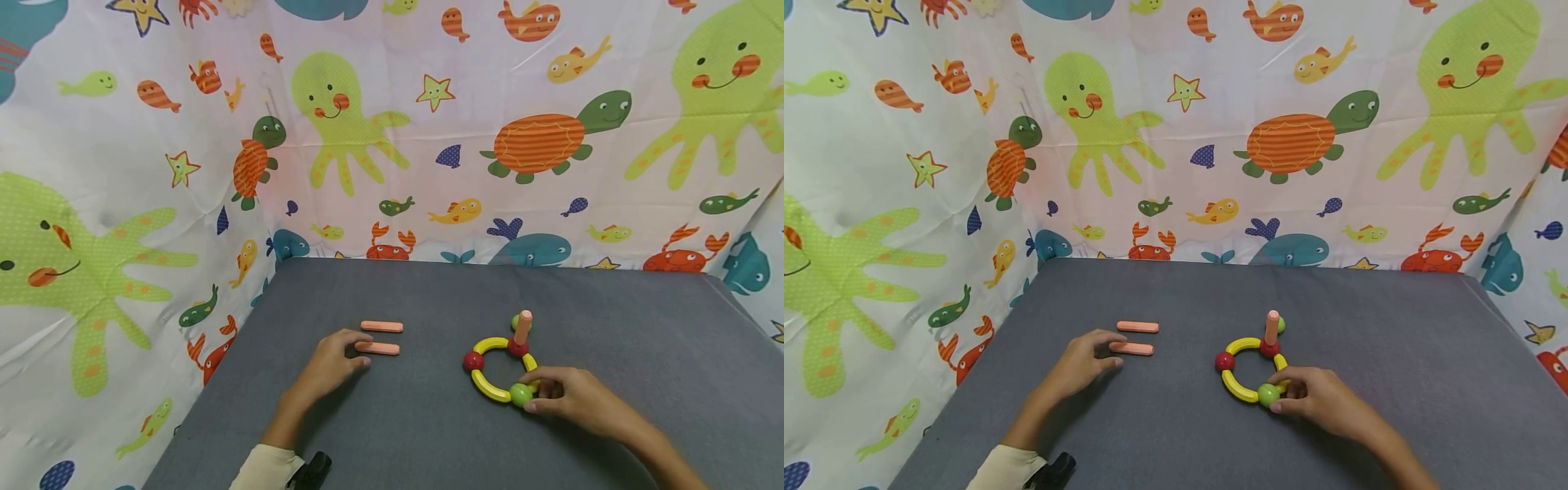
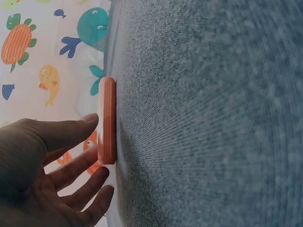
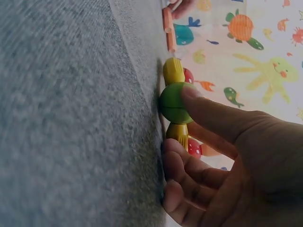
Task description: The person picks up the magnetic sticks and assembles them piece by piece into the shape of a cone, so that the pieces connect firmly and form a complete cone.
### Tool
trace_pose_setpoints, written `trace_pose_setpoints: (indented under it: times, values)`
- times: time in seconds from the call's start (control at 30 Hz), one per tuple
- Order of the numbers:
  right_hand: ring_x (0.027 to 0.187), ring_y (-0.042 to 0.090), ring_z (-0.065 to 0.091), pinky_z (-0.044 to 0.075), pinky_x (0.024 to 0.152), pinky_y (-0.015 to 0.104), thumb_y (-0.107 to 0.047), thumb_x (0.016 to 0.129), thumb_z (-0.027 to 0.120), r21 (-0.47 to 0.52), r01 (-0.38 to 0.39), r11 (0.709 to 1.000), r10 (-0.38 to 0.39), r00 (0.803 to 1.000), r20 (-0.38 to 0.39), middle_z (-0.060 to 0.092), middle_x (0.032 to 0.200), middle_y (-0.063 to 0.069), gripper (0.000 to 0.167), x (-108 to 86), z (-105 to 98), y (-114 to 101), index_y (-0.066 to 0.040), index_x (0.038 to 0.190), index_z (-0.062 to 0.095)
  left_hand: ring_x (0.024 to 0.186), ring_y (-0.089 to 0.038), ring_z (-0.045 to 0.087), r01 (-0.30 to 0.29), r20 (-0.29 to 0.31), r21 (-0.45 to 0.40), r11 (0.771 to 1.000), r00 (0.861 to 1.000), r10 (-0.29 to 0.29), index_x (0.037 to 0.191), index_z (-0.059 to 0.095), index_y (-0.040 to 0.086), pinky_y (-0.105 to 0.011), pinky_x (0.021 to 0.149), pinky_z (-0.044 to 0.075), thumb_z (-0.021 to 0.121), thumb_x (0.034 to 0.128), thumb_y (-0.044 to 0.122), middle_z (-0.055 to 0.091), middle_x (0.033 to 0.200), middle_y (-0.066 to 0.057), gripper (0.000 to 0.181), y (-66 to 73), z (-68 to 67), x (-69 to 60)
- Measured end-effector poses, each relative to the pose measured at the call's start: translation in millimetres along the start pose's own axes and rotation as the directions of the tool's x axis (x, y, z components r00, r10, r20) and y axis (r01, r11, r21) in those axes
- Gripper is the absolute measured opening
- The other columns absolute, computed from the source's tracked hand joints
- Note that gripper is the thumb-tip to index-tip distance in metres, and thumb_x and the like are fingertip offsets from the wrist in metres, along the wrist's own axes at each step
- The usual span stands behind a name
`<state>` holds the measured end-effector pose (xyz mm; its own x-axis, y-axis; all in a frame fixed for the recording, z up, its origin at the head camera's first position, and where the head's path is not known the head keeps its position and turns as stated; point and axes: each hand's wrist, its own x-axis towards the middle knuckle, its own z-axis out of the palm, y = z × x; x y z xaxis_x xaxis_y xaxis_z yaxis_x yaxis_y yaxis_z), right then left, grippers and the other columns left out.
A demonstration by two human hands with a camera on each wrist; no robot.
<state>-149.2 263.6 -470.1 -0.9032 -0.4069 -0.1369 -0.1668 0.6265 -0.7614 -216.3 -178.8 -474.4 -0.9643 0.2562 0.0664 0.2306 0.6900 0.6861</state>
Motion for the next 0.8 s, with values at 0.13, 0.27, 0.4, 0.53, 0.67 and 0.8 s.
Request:
trace_pose_setpoints:
  times: [0.13,0.27,0.4,0.53,0.67,0.8]
  values:
    - [0.07,0.007,0.054,0.041,0.059,0.023,-0.038,0.092,0.083,-0.048,-0.014,0.999,0.013,1.0,-0.013,0.06,0.081,-0.004,0.039,4.1,3.6,-3.8,-0.014,0.122,0.076,0.119,-0.03,0.065,0.003,0.009,0.012,1.0,1.0,-0.004,0.128,0.075,0.011,-0.054,0.102,0.053,0.083,0.092,0.008,0.072,0.126,-0.009,0.037,2.0,2.1,1.8]
    - [0.069,0.007,0.053,0.04,0.057,0.024,-0.041,0.092,0.083,-0.071,-0.007,0.997,0.006,1.0,-0.016,0.06,0.08,-0.005,0.04,7.7,6.4,-6.7,-0.015,0.121,0.077,0.106,-0.025,0.065,0.006,0.038,0.018,1.0,0.999,-0.006,0.128,0.075,0.01,-0.05,0.095,0.055,0.083,0.0925,0.009,0.072,0.117,-0.007,0.036,5.6,3.5,2.9]
    - [0.072,0.009,0.055,0.042,0.059,0.024,-0.039,0.093,0.082,-0.055,-0.011,0.998,0.011,1.0,0.003,0.061,0.082,-0.004,0.042,10.8,9.1,-8.4,-0.012,0.124,0.076,0.107,-0.023,0.066,0.01,0.068,0.021,1.0,0.998,-0.011,0.129,0.075,0.009,-0.05,0.096,0.056,0.081,0.0947,0.011,0.072,0.12,-0.007,0.035,7.0,5.2,3.6]
    - [0.075,0.01,0.057,0.045,0.062,0.025,-0.038,0.094,0.081,-0.043,-0.016,0.999,0.017,1.0,0.015,0.063,0.084,-0.003,0.043,12.2,9.7,-8.6,-0.012,0.127,0.074,0.106,-0.022,0.065,0.017,0.076,0.033,0.999,0.997,-0.019,0.128,0.075,0.009,-0.049,0.097,0.055,0.08,0.0954,0.009,0.072,0.119,-0.006,0.033,6.7,8.3,5.1]
    - [0.076,0.01,0.057,0.046,0.062,0.025,-0.037,0.095,0.08,-0.036,-0.012,0.999,0.013,1.0,0.016,0.063,0.085,-0.003,0.041,12.1,9.8,-7.2,-0.011,0.128,0.075,0.104,-0.021,0.065,0.007,0.075,0.034,0.999,0.997,-0.009,0.126,0.076,0.008,-0.048,0.095,0.056,0.079,0.0953,0.006,0.073,0.118,-0.006,0.031,4.9,11.8,6.8]
    - [0.076,0.011,0.057,0.046,0.062,0.025,-0.036,0.095,0.08,-0.033,-0.016,0.999,0.017,1.0,0.012,0.064,0.085,-0.003,0.04,11.8,9.6,-6.3,-0.012,0.127,0.075,0.103,-0.021,0.066,0.0,0.069,0.023,1.0,0.998,-0.001,0.126,0.076,0.009,-0.048,0.095,0.056,0.077,0.0966,0.007,0.074,0.118,-0.006,0.03,5.0,14.3,8.5]
